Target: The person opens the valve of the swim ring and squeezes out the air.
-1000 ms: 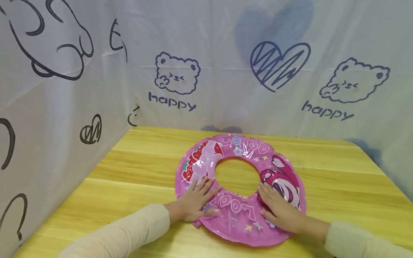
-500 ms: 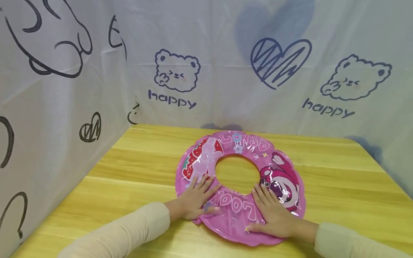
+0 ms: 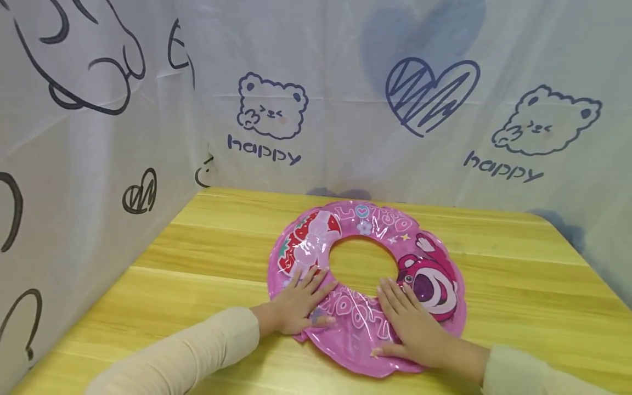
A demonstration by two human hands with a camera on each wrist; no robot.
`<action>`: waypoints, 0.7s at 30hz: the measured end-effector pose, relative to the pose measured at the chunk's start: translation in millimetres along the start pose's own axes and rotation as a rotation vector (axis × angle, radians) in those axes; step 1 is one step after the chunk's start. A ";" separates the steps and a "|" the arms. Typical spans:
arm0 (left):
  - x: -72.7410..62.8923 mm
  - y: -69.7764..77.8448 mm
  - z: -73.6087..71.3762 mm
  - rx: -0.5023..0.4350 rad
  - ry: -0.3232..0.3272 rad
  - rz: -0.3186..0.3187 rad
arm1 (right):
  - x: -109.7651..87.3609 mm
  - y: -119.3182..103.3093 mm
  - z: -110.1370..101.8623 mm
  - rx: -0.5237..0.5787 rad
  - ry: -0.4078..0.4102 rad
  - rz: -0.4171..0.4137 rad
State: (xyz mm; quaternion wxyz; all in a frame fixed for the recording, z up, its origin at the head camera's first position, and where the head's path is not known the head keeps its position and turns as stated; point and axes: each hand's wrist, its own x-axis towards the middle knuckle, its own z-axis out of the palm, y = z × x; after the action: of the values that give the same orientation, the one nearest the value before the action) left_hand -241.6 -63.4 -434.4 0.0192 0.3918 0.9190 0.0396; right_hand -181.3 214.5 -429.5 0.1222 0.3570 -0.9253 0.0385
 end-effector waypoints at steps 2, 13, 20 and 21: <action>0.4 0.0 -0.1 0.005 -0.001 0.000 | 2.0 -3.5 -3.0 0.085 -0.039 -0.019; 1.7 -0.1 4.1 0.011 -0.005 0.001 | 20.7 -35.6 -2.8 0.439 -0.195 0.164; 1.3 0.0 4.5 0.026 -0.005 -0.005 | 26.3 -41.2 4.2 0.350 -0.206 0.184; 1.1 0.2 4.2 0.029 -0.002 -0.005 | 27.5 -40.9 4.3 0.331 -0.214 0.178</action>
State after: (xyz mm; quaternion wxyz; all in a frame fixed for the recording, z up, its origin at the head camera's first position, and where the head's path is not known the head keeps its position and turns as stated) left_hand -242.0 -62.2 -438.5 0.0144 0.3899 0.9204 0.0261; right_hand -174.4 165.6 -427.3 -0.0408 0.2912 -0.9419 0.1623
